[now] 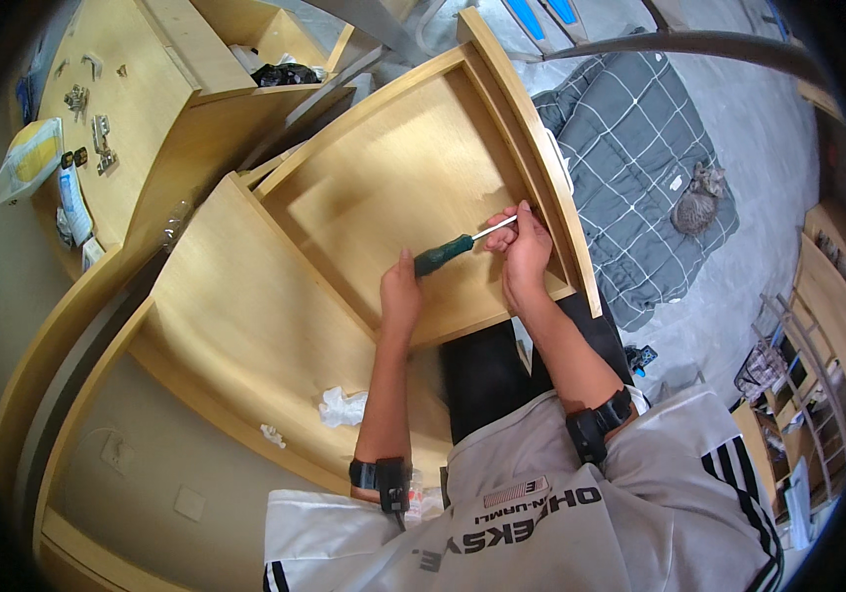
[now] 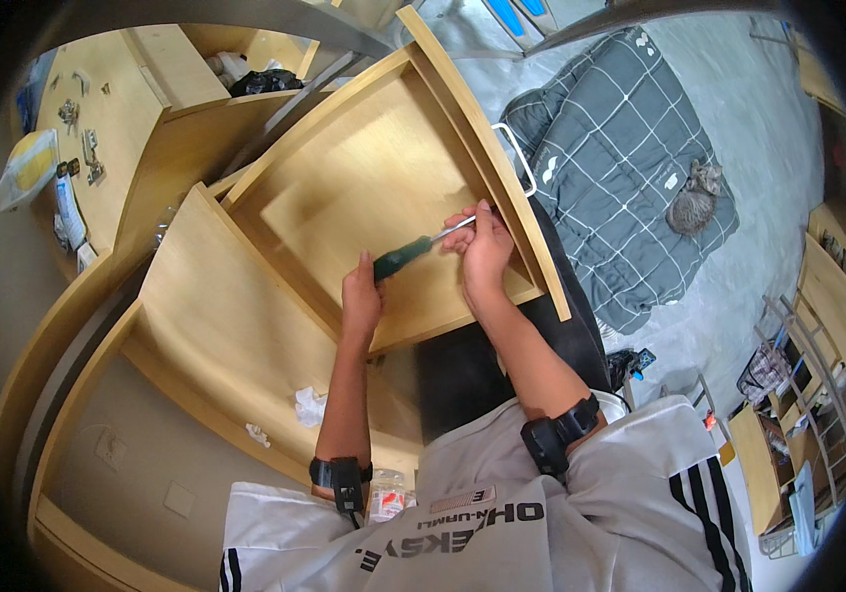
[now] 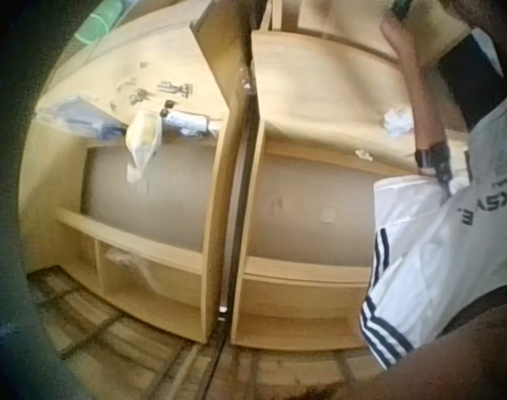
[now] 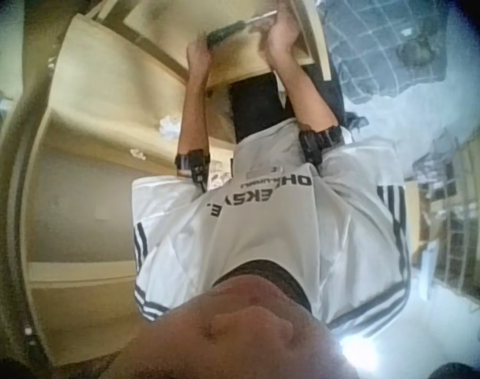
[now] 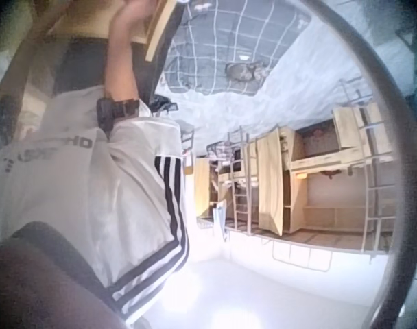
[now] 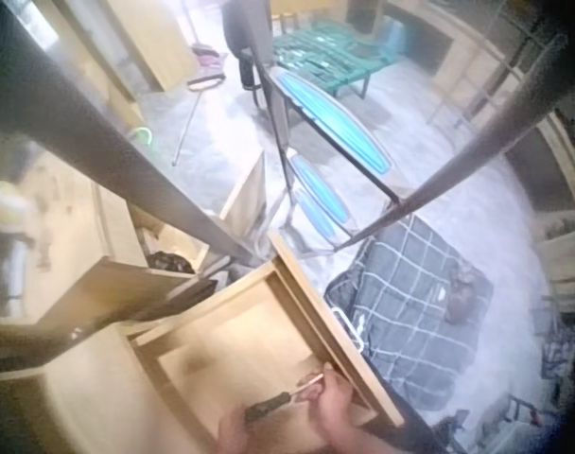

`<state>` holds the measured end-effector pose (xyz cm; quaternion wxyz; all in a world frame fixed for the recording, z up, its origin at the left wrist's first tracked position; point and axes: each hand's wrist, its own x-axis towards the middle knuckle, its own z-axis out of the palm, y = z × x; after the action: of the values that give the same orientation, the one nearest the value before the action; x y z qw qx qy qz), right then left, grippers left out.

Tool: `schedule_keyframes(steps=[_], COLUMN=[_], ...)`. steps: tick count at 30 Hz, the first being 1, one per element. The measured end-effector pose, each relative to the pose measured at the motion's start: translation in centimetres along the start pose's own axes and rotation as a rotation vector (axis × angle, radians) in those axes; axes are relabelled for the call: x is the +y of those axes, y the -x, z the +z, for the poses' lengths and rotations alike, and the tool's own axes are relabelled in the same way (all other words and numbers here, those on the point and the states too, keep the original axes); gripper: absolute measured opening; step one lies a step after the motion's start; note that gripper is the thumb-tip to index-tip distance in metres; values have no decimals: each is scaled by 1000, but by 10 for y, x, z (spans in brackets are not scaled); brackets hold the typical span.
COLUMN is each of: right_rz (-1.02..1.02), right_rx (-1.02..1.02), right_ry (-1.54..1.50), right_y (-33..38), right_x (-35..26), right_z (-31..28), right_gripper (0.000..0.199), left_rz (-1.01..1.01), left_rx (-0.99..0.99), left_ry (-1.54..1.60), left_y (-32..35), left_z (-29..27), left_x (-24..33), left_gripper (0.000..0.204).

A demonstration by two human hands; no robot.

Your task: The person uses a screwdriver to tighten screws into the side of a wooden drawer. They repeatedly insert screws and turn the tool to secure the drawer components. The person also places a stack of papers inside the drawer during the process.

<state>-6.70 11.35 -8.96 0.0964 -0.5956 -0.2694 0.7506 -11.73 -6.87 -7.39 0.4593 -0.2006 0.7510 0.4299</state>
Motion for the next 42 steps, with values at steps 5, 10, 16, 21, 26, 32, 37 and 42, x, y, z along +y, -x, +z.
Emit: schedule_keyframes(steps=[5,10,16,21,26,32,37,42], right_rz=[-16,-2,-38,-22,-22,-22,-12,-32], right_rx=[22,30,14,26,6,8,3,-20], right_ry=[-76,-27,-62,-74,0,-29,-31,-34], right_y=[-2,-3,-2,-3,1,0,0,1], right_x=[1,1,4,4,2,1,0,1], right_z=[4,2,1,3,0,3,3,0], right_gripper=[28,28,29,29,30,31,31,31], left_rz=[109,-68,103,117,-81,219,75,105], left_rx=[112,77,140,127,47,120,117,103], left_ry=[460,-27,111,354,-176,324,-157,-75], left_y=[16,2,12,16,8,15,6,11], left_z=[22,8,21,22,1,19,4,6], left_x=[3,-2,-1,3,-5,-8,-3,0], left_gripper=[30,26,29,33,33,42,34,38])
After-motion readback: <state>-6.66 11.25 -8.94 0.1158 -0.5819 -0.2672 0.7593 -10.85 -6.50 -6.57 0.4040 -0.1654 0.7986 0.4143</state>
